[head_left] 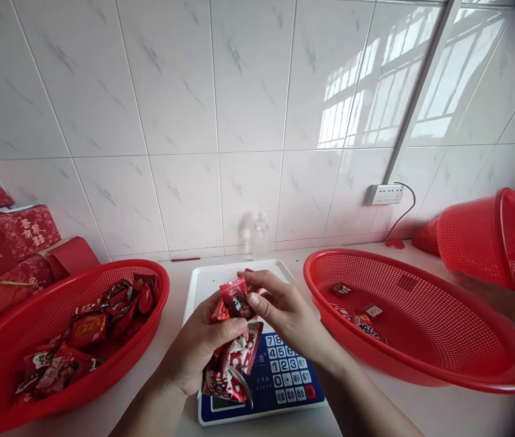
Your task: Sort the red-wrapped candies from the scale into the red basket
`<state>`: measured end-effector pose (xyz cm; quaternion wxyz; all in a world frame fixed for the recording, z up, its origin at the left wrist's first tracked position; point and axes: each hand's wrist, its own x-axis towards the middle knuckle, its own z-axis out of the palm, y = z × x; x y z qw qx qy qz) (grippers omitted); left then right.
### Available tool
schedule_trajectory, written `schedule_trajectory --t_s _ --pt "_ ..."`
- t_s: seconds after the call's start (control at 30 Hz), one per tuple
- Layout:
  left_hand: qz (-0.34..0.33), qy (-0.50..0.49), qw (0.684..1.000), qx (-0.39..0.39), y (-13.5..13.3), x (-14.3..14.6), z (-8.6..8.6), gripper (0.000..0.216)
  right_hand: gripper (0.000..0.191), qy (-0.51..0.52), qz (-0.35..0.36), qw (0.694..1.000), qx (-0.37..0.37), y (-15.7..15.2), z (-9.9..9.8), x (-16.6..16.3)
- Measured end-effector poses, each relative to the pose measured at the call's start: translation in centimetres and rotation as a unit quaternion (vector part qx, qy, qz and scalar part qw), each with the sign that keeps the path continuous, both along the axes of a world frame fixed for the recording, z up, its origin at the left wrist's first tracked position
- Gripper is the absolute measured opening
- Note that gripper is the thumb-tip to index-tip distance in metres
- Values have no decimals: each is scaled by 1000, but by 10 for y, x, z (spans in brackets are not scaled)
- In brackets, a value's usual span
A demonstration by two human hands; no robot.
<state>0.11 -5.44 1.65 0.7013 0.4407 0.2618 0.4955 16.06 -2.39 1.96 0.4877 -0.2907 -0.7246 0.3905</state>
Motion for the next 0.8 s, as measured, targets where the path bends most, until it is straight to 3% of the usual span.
schedule_trajectory --t_s 0.17,0.3,0.4,0.47,0.57,0.67,0.8 --pt "13 -2 1000 -9 3 3 -5 34 19 44 37 998 -16 -2 3 0" --pt "80 4 996 -27 5 -4 -3 34 20 98 -24 994 -34 9 3 11" --pt "141 -19 989 -29 5 -13 5 38 16 -18 -160 987 -11 28 0 27" --pt "175 -43 983 -20 4 -20 10 39 13 -162 -241 957 14 41 -5 37" --pt "203 -57 977 -13 3 -29 17 38 12 -289 -237 928 3 57 -20 42" --pt "217 -57 974 -24 3 -32 19 39 16 -322 -217 921 -26 66 -36 38" --pt "222 -52 974 -20 3 -29 20 39 19 -359 -253 898 18 68 -40 34"
